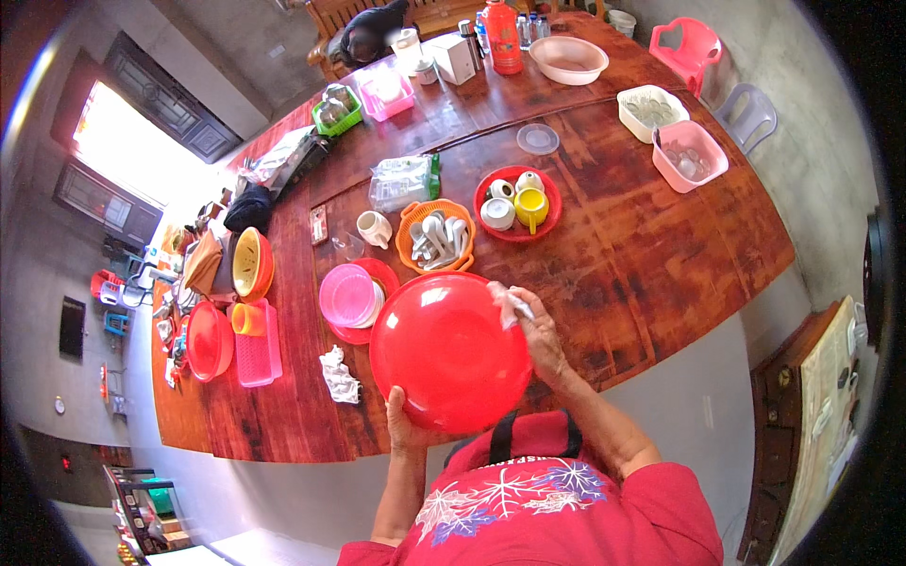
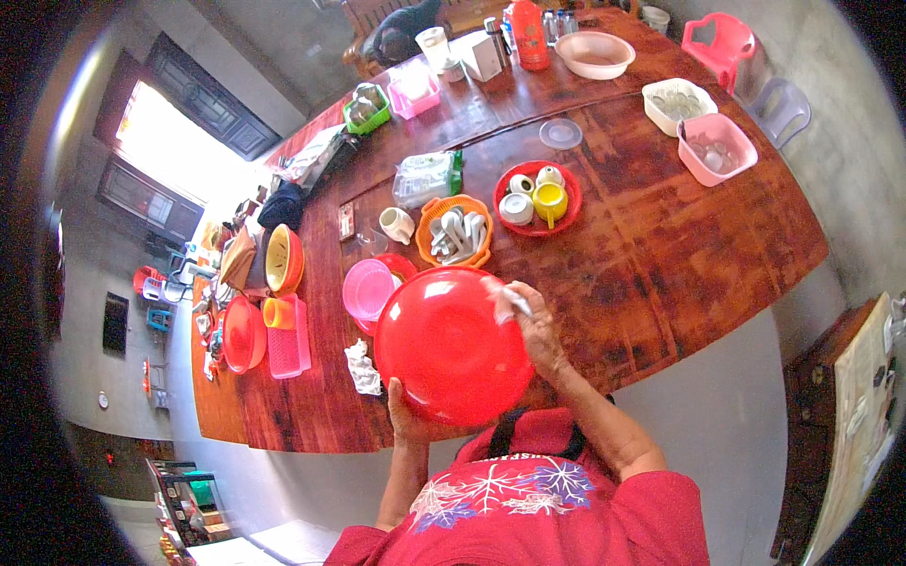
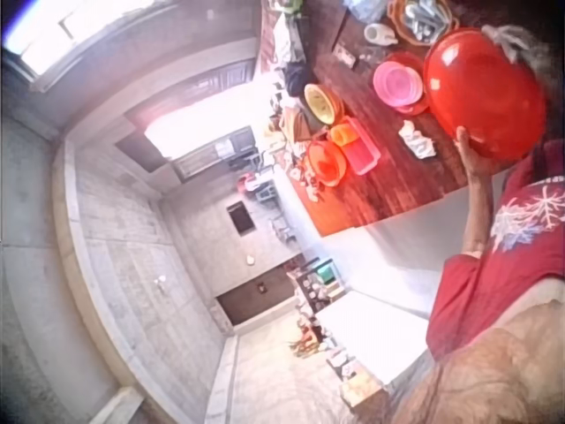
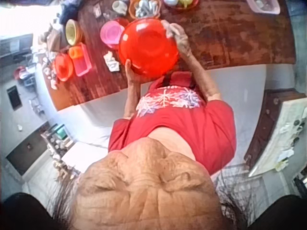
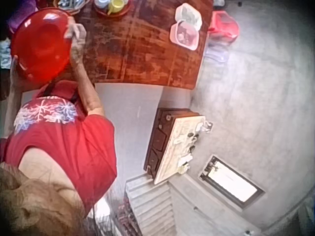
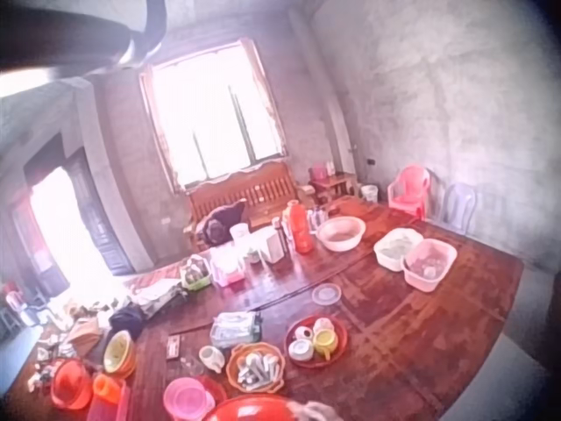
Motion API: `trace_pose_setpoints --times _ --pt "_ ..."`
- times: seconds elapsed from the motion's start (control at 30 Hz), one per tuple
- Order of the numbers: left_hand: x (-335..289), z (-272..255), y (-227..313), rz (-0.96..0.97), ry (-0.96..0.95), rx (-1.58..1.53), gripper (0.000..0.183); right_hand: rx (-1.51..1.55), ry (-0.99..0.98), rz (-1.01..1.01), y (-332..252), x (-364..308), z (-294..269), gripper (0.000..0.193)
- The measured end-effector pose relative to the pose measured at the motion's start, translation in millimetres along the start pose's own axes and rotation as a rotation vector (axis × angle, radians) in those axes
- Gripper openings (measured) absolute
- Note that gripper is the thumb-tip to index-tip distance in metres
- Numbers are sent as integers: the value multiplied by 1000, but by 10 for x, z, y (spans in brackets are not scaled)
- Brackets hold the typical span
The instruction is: The person wipes several plastic and ceramic items on a wooden table using a white cloth. They wipe a red bowl, a pink strainer, a white mug, and two white plates, handling each item one at a time and wiping both sides before placing them back on the table.
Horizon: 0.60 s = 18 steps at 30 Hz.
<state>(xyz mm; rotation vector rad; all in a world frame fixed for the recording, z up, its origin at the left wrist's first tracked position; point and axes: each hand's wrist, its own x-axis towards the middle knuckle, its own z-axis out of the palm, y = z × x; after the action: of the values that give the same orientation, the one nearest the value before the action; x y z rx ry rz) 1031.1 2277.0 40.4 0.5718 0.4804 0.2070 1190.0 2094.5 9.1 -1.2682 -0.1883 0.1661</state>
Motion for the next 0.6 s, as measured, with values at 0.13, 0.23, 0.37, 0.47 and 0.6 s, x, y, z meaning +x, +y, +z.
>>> trace_pose_setpoints --times 0.13,0.23,0.37,0.47,0.6 --pt "59 34 -44 -95 31 -106 73 -722 -165 -509 -480 -311 186 37" --pt "92 -107 -112 -126 -11 -146 74 -925 -272 -732 -770 -383 279 36" --pt "-28 -1 -134 -110 -128 -25 73 -835 -167 -678 -735 72 142 32" --pt "9 -189 -228 -122 -157 38 72 -860 -312 -515 -820 321 200 31" --pt "22 -239 -326 -165 -160 62 74 -991 -565 -535 -859 391 503 29"
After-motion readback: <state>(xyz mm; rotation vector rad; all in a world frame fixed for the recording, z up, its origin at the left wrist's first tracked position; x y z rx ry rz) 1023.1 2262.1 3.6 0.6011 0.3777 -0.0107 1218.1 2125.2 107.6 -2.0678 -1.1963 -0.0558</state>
